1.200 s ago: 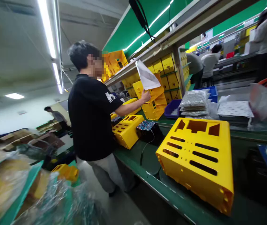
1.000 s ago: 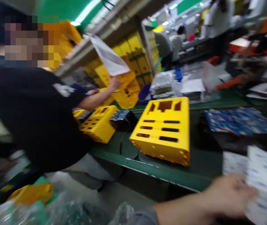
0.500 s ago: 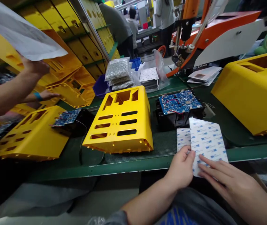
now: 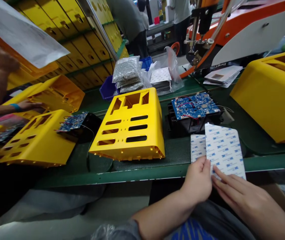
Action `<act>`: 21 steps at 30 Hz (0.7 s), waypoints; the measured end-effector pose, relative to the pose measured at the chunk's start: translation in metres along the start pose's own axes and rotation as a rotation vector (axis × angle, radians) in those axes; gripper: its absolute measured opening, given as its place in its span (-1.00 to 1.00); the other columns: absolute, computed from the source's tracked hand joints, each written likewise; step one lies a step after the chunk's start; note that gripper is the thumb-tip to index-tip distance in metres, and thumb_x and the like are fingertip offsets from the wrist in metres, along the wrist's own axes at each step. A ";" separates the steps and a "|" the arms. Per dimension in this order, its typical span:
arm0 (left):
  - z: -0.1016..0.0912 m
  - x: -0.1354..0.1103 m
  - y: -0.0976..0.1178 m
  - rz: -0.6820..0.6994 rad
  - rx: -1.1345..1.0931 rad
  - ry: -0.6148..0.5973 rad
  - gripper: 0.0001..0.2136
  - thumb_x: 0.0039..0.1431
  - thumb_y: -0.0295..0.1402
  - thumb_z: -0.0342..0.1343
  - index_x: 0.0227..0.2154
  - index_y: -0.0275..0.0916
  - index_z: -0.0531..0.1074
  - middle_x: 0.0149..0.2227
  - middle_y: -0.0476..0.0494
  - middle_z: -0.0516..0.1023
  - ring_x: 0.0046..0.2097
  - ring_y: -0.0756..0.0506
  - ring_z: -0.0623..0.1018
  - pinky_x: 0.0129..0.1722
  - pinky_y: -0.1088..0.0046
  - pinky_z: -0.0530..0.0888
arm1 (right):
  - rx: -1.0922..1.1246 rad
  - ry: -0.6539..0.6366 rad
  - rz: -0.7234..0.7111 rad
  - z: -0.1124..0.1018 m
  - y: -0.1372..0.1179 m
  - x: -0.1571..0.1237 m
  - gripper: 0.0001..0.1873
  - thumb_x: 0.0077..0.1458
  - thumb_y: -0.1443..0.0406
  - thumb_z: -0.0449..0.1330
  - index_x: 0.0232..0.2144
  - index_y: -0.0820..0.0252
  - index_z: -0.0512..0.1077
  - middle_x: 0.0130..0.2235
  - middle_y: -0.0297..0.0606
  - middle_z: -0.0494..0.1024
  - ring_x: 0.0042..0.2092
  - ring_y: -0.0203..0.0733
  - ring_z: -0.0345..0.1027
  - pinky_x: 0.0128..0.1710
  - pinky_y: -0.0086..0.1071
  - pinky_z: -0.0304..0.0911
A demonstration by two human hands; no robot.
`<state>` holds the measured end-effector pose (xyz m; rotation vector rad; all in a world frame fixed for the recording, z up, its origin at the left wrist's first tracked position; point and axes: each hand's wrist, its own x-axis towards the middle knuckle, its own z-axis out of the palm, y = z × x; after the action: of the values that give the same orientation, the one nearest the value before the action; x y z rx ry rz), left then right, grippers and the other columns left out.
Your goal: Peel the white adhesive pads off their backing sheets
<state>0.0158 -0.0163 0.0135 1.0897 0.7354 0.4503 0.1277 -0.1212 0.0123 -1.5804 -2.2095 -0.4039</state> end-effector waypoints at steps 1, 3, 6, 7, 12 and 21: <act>0.001 0.000 -0.001 -0.007 0.014 0.013 -0.67 0.24 -0.21 -0.07 -0.06 -0.27 0.41 0.02 -0.20 0.47 0.08 -0.17 0.40 0.14 0.29 0.27 | 0.002 -0.017 -0.007 0.002 -0.001 -0.002 -0.55 0.23 0.55 -0.19 -0.23 0.36 0.50 -0.03 -0.11 0.43 0.01 -0.09 0.30 -0.07 -0.20 0.22; 0.001 0.001 -0.003 -0.025 0.042 0.038 -0.67 0.24 -0.20 -0.07 -0.10 -0.30 0.42 -0.02 -0.22 0.50 0.03 -0.19 0.44 0.09 0.27 0.32 | 0.007 -0.037 -0.026 0.007 -0.003 -0.006 -0.57 0.22 0.56 -0.18 -0.20 0.39 0.49 -0.01 -0.07 0.41 0.02 -0.07 0.29 -0.06 -0.19 0.25; 0.003 0.001 -0.003 -0.027 0.042 0.054 -0.68 0.24 -0.22 -0.08 -0.12 -0.33 0.42 -0.07 -0.24 0.52 -0.03 -0.18 0.47 0.04 0.29 0.37 | 0.001 -0.027 -0.004 0.011 -0.006 -0.008 -0.60 0.22 0.56 -0.15 -0.21 0.39 0.49 0.00 -0.04 0.39 0.04 -0.05 0.28 -0.04 -0.19 0.27; 0.003 0.002 -0.003 -0.027 0.036 0.057 -0.68 0.24 -0.23 -0.09 -0.12 -0.33 0.42 -0.08 -0.23 0.53 -0.03 -0.17 0.47 0.04 0.30 0.37 | -0.005 -0.015 0.010 0.012 -0.007 -0.008 -0.60 0.21 0.56 -0.14 -0.22 0.38 0.49 0.01 -0.05 0.39 0.04 -0.06 0.29 -0.04 -0.19 0.28; 0.006 0.003 -0.003 -0.054 0.039 0.074 -0.71 0.24 -0.25 -0.09 -0.17 -0.33 0.42 -0.14 -0.22 0.54 -0.06 -0.16 0.48 0.01 0.33 0.39 | 0.020 0.010 0.102 0.014 -0.013 -0.008 -0.69 0.20 0.53 -0.07 -0.21 0.38 0.47 0.02 -0.01 0.38 -0.01 -0.06 0.32 -0.07 -0.20 0.29; -0.003 0.010 -0.005 -0.086 0.023 -0.067 -0.61 0.15 -0.07 0.00 -0.15 -0.28 0.43 -0.14 -0.16 0.54 -0.03 -0.18 0.45 0.03 0.26 0.36 | 0.226 0.066 0.493 -0.001 0.006 -0.003 -0.91 0.19 0.33 0.08 -0.27 0.21 0.38 -0.16 -0.34 0.46 -0.16 -0.30 0.37 -0.07 -0.44 0.24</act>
<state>0.0204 -0.0106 0.0050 1.0851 0.7268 0.3308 0.1347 -0.1226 0.0120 -1.8691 -1.6664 -0.0564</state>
